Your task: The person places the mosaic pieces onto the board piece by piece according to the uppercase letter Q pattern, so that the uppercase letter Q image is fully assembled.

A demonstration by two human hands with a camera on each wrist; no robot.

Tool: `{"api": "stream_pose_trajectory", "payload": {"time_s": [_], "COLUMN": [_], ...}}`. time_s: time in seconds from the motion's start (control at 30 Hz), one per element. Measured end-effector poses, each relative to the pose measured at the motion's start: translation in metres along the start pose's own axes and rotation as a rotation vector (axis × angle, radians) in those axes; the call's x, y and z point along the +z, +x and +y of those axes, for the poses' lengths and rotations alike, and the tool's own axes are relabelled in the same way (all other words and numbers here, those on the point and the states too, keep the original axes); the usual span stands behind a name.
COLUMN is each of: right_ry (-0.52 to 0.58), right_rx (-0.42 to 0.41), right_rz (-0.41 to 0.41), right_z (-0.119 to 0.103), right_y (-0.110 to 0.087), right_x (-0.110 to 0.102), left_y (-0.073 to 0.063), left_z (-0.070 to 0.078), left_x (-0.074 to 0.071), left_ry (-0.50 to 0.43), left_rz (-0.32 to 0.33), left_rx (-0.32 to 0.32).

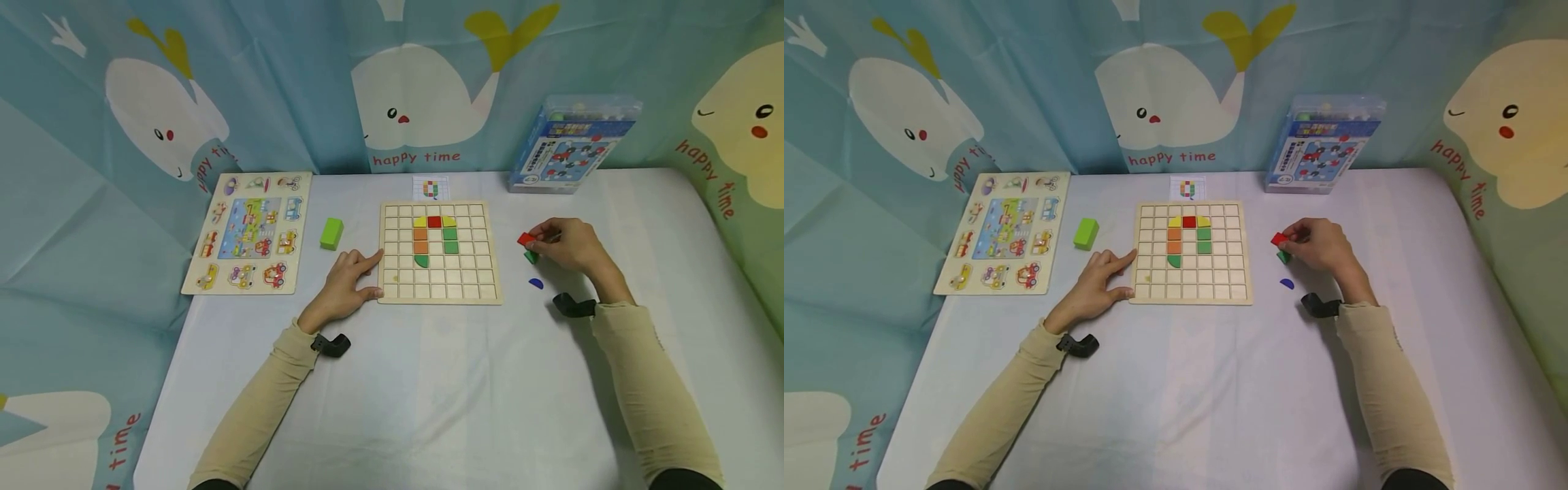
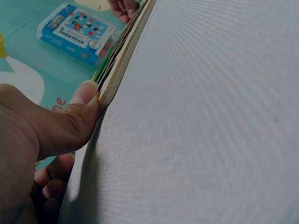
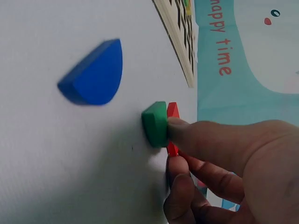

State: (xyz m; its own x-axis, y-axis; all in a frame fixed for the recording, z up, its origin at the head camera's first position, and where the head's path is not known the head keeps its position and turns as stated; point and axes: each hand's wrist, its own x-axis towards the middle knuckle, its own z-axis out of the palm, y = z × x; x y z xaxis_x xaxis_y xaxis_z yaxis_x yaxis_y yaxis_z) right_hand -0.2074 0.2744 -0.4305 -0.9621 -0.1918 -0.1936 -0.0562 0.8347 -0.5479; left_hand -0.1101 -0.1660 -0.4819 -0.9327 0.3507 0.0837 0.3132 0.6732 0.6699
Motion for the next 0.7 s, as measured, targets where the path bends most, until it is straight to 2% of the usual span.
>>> {"api": "stream_pose_trajectory", "payload": {"time_s": [0.53,0.7], "right_ry": [0.028,0.063], "right_rx": [-0.038,-0.02], "right_rz": [0.013,0.015], "right_z": [-0.0037,-0.0053], "right_y": [0.0,0.0005], "right_x": [0.0011,0.0043], "left_y": [0.0003,0.0002], "left_z": [0.0014,0.0012], "left_x": [-0.0009,-0.0005], "left_ry": [-0.013,-0.007], "left_rz": [-0.004,-0.004], "left_rx": [-0.002,-0.004]}}
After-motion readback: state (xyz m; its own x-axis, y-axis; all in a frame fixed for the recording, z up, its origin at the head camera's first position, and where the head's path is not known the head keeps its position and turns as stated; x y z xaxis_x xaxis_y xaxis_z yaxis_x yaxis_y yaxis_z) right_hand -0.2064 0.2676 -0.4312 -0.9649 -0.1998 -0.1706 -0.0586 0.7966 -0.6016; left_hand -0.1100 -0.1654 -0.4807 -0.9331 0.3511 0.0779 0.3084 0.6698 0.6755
